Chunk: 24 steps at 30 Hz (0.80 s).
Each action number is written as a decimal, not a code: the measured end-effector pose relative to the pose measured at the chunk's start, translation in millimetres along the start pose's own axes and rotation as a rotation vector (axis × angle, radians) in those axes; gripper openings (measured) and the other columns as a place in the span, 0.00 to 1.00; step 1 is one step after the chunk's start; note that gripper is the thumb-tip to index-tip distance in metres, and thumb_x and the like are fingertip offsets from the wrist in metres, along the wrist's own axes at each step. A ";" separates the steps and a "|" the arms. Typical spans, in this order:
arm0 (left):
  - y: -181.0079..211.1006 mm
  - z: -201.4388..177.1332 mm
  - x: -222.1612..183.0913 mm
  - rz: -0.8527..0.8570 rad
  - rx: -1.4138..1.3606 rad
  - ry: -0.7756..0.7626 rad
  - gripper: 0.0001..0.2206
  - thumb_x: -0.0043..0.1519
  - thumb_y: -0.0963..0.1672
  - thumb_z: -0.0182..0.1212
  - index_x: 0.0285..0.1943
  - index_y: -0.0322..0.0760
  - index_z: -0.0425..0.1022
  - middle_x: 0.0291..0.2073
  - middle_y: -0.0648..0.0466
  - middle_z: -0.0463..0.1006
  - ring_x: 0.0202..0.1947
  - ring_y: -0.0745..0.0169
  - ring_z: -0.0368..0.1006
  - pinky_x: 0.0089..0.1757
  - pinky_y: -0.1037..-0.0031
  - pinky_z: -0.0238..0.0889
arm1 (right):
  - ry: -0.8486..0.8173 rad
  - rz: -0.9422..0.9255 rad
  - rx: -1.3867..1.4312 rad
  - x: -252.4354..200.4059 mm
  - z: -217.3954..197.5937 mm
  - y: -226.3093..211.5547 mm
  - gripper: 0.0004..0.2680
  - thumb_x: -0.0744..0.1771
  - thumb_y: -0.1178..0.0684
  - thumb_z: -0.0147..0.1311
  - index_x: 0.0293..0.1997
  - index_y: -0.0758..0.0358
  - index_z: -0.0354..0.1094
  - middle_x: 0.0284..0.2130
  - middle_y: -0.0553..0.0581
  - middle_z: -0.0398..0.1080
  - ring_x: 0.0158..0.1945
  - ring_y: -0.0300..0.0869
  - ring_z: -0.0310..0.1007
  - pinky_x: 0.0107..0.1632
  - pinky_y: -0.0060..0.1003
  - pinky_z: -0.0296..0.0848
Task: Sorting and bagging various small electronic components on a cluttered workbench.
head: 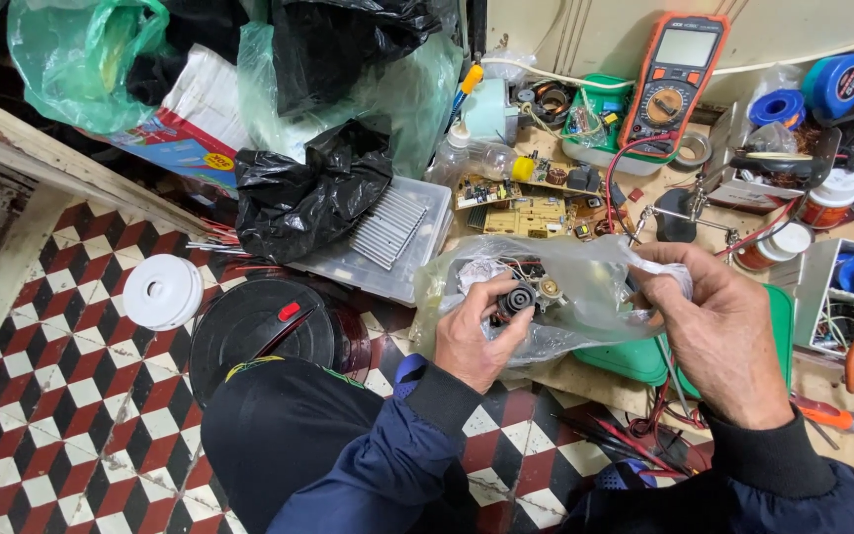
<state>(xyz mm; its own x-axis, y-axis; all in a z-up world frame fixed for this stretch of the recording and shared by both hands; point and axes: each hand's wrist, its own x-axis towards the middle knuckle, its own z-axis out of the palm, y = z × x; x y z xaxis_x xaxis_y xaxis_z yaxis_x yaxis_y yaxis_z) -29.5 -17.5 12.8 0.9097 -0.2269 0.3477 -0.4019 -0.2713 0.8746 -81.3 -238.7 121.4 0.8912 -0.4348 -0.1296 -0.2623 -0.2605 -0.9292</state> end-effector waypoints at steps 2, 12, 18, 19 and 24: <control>-3.6 0.5 -1.1 -0.009 0.009 -0.007 0.17 0.59 0.40 0.73 0.56 0.33 0.76 0.58 0.41 0.86 0.46 0.55 0.89 0.50 0.69 0.84 | 0.001 0.001 0.002 -0.1 -0.1 1.1 0.10 0.72 0.62 0.57 0.58 0.69 0.80 0.34 0.59 0.79 0.32 0.40 0.72 0.36 0.32 0.72; -5.5 -1.2 -1.3 0.007 0.103 -0.003 0.17 0.60 0.43 0.73 0.56 0.38 0.74 0.64 0.41 0.84 0.49 0.50 0.89 0.47 0.67 0.83 | -0.008 0.000 -0.005 -0.8 -1.2 0.7 0.10 0.71 0.62 0.56 0.59 0.68 0.80 0.35 0.59 0.79 0.34 0.40 0.73 0.37 0.33 0.73; -3.2 -3.8 -3.2 0.110 0.087 -0.017 0.15 0.66 0.45 0.66 0.60 0.34 0.76 0.71 0.26 0.73 0.68 0.34 0.77 0.61 0.52 0.76 | -0.007 0.016 0.000 -0.6 -1.7 -0.3 0.11 0.71 0.62 0.55 0.59 0.68 0.80 0.35 0.60 0.79 0.33 0.40 0.72 0.37 0.33 0.72; 7.3 -13.1 -2.4 0.110 0.086 -0.019 0.15 0.66 0.45 0.66 0.60 0.34 0.76 0.71 0.26 0.73 0.68 0.34 0.77 0.61 0.52 0.76 | -0.006 0.017 0.000 -0.7 -2.0 -0.9 0.11 0.71 0.62 0.55 0.59 0.68 0.80 0.35 0.60 0.79 0.33 0.40 0.72 0.37 0.33 0.72; 20.4 -58.7 -9.7 -0.020 0.141 0.383 0.12 0.73 0.46 0.53 0.42 0.38 0.80 0.51 0.47 0.85 0.47 0.59 0.79 0.47 0.70 0.74 | -0.037 -0.010 0.096 -3.7 -1.7 -7.0 0.12 0.71 0.64 0.56 0.62 0.68 0.79 0.36 0.58 0.78 0.33 0.40 0.73 0.40 0.32 0.72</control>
<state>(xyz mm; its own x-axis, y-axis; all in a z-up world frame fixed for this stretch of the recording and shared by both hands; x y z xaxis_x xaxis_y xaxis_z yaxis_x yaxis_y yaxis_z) -40.4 34.1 47.1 0.8800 0.1372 0.4548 -0.3696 -0.4038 0.8369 -83.4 -236.7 129.0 0.9069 -0.4004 -0.1313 -0.2183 -0.1798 -0.9592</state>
